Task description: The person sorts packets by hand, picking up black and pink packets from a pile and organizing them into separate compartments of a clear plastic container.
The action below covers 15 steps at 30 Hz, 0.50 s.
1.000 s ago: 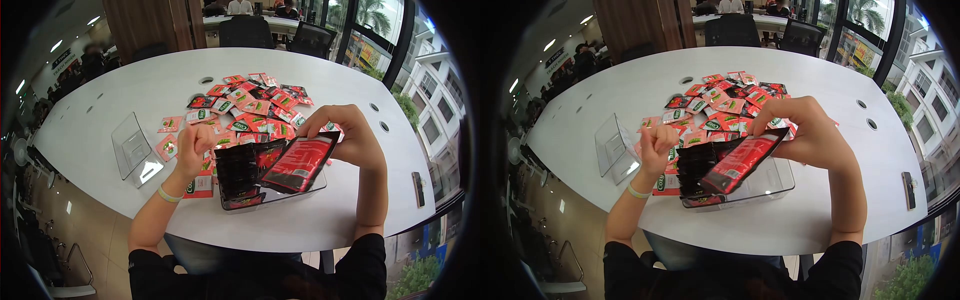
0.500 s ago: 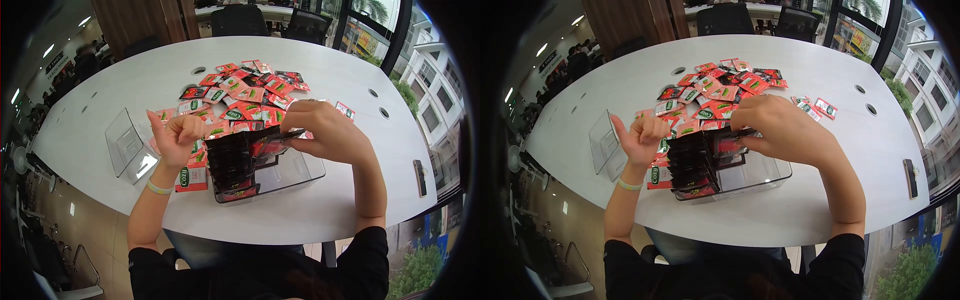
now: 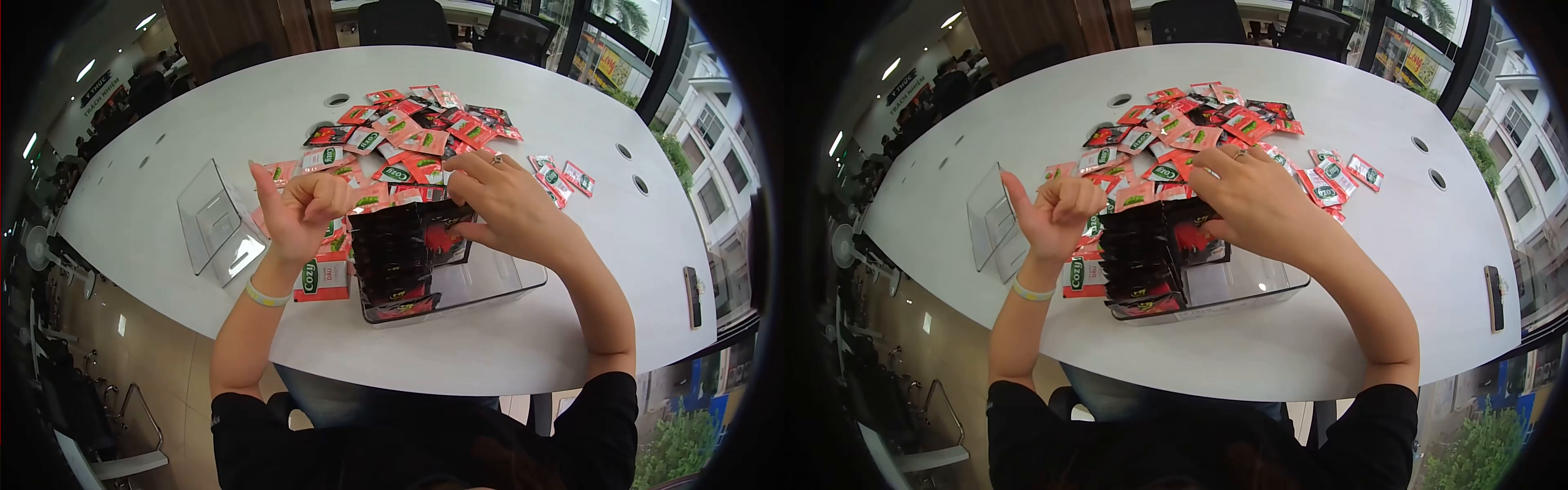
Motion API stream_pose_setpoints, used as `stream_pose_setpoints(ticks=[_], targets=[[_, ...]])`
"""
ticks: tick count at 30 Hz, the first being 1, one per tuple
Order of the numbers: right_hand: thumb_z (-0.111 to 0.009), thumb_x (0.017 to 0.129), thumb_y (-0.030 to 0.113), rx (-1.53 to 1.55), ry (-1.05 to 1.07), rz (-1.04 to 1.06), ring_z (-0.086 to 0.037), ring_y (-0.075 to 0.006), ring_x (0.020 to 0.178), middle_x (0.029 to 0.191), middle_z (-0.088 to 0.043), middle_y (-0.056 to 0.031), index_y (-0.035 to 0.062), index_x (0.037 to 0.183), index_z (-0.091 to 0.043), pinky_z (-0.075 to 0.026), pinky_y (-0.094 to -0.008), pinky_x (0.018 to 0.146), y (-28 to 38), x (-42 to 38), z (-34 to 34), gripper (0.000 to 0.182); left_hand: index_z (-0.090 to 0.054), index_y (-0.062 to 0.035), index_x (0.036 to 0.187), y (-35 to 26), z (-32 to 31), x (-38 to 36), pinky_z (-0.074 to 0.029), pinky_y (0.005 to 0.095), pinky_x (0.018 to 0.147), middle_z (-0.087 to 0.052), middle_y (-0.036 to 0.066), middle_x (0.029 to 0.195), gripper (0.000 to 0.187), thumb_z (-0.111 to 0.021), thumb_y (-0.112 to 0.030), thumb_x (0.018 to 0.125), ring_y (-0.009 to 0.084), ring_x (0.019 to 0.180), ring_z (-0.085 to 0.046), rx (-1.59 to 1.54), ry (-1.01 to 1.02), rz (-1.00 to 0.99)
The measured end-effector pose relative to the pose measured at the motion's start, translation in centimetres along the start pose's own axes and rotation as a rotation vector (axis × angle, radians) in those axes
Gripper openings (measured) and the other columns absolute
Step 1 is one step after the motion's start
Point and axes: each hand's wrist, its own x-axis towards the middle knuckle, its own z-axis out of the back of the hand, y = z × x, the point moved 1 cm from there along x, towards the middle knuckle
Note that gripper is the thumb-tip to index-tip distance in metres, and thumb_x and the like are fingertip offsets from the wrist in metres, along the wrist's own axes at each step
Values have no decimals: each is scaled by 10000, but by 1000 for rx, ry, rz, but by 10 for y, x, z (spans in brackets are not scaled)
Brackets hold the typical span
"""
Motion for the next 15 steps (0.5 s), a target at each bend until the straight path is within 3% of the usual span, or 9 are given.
stream_pose_setpoints(ticks=[2, 4, 5, 7, 10, 15], targets=[[-802, 695, 162, 8, 60, -53, -575, -302, 987, 1188, -541, -105, 69, 1038, -541, -440, -389, 861, -1, 1, 4, 441, -212, -113, 593, 1, -3, 0, -212, 307, 565, -262, -6, 556, 766, -15, -801, 866, 154, 566, -218, -15, -1, -3], [-843, 653, 238, 51, 144, -92, -582, -303, 1001, 1173, -554, -103, 88, 1233, -464, -437, -390, 888, 0, 1, 4, 709, -213, -113, 592, 2, -3, 1, -211, 305, 563, -265, -6, 557, 767, -14, -800, 867, 154, 566, -218, -12, -4, 0], [-843, 653, 238, 60, 155, -94, -582, -303, 1001, 1173, -554, -103, 88, 1233, -464, -437, -390, 888, 1, 0, 0, 709, -214, -113, 591, 3, -2, 0, -210, 304, 561, -268, -7, 558, 767, -12, -800, 867, 153, 566, -218, -3, -6, 6], [-864, 612, 279, 0, 83, -44, -596, -299, 997, 1165, -565, -105, 100, 1354, -399, -438, -402, 899, 3, 0, -6, 894, -217, -113, 590, 4, -1, -2, -213, 300, 560, -270, -7, 559, 768, -12, -799, 867, 153, 566, -219, -7, 9, 15], [-864, 608, 277, -113, 203, -81, -612, -289, 976, 1141, -580, -104, 109, 1415, -359, -446, -406, 890, 12, 4, -12, 967, -219, -113, 592, 2, -2, 1, -214, 298, 559, -265, -7, 557, 767, -16, -799, 868, 152, 564, -221, 18, -3, 8], [-846, 617, 220, -133, 240, -117, -629, -272, 854, 1019, -585, -89, 103, 1398, -389, -487, -396, 748, 13, 3, -20, 912, -229, -118, 591, 2, 3, 3, -219, 291, 562, -246, -14, 557, 754, -41, -788, 883, 146, 563, -228, -31, -27, 13]])
